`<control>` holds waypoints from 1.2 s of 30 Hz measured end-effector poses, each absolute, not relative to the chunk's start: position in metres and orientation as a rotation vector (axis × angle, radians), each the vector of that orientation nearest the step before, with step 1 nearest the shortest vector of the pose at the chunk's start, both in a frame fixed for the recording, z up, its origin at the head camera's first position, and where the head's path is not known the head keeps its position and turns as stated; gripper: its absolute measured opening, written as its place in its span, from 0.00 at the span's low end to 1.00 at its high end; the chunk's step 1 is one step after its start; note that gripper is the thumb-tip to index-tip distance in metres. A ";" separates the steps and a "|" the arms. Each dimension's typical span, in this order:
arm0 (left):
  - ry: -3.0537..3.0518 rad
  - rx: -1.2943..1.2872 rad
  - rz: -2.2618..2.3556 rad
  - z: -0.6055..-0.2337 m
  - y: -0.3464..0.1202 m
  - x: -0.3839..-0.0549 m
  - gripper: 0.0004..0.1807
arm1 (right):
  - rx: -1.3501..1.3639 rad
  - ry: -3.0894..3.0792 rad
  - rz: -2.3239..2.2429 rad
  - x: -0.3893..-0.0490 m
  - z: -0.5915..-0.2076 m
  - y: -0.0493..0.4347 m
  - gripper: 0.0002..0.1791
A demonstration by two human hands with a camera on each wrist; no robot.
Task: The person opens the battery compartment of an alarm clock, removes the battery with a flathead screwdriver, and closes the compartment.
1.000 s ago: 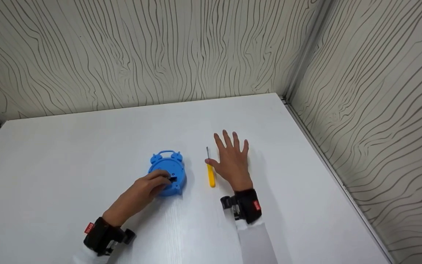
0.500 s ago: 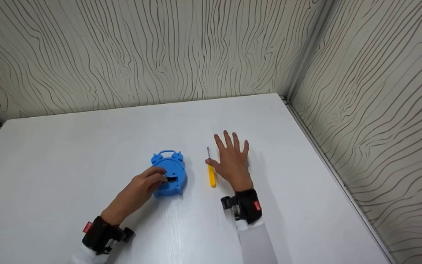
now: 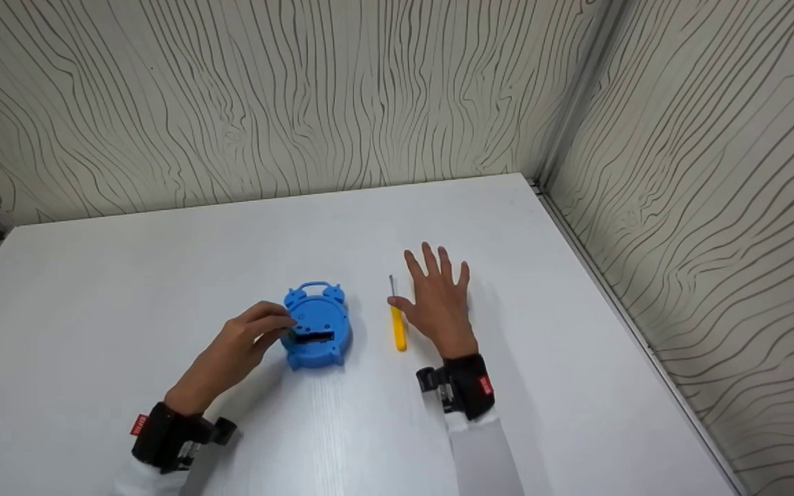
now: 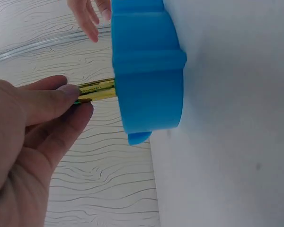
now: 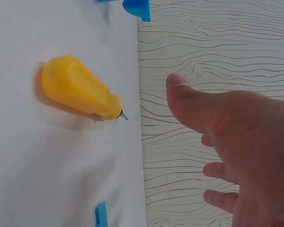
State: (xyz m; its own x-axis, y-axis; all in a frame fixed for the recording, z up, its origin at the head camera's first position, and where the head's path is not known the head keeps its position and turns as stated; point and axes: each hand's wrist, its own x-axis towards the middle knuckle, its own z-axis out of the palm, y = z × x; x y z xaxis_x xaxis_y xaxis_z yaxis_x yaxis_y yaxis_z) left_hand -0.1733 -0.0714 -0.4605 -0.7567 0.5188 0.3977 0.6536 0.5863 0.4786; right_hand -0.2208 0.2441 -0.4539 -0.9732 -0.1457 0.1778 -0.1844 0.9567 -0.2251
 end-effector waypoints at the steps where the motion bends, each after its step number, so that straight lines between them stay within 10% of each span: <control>1: -2.597 -0.966 -0.921 -0.459 -0.074 -0.175 0.13 | 0.250 -2.948 0.363 -0.221 -0.454 0.244 0.45; 36: -2.784 -0.207 -1.043 -0.466 -0.183 -0.197 0.10 | 0.240 -2.962 0.374 -0.222 -0.452 0.245 0.45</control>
